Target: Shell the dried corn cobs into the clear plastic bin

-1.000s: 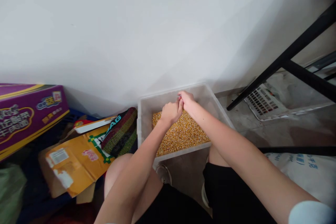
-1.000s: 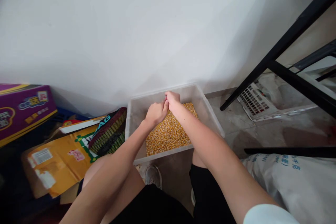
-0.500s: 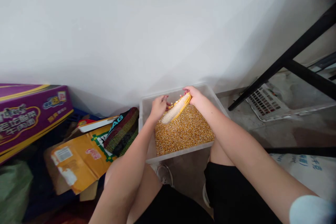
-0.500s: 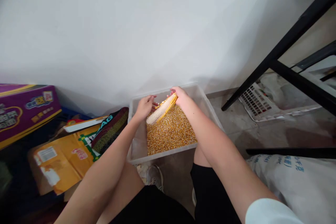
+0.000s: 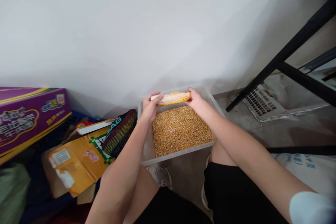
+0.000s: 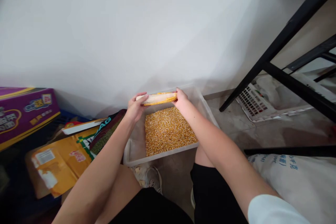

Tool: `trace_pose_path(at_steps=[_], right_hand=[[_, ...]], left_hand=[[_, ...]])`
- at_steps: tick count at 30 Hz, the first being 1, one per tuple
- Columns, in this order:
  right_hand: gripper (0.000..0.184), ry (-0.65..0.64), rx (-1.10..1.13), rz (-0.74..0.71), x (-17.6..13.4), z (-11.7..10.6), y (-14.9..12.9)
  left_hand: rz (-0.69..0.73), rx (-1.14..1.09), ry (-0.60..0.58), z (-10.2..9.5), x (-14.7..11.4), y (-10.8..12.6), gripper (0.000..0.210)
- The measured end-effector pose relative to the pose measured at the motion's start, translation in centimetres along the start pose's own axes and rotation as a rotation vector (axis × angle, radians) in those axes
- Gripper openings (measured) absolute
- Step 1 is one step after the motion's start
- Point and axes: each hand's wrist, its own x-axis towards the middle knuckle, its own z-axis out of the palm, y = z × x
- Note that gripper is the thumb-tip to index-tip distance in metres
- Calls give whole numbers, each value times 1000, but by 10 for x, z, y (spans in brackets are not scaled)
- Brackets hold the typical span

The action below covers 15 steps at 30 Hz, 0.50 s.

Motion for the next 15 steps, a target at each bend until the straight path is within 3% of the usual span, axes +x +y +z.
trace_pose_path(at_steps=[2, 4, 8, 12, 15], right_hand=[[18, 39, -96, 30, -7, -2, 3], [16, -29, -306, -51, -14, -5, 6], [43, -241, -689, -246, -27, -14, 14], [57, -236, -881, -345, -46, -14, 29], [71, -207, -1110, -369, -60, -7, 36]], left_hand=[[-5, 2, 153, -3, 4, 1, 39], [-57, 42, 266, -5, 6, 0, 37], [-115, 139, 272, -1, 3, -9, 36], [-120, 191, 272, 14, 1, -29, 39], [-79, 113, 374, 29, 2, -41, 41]])
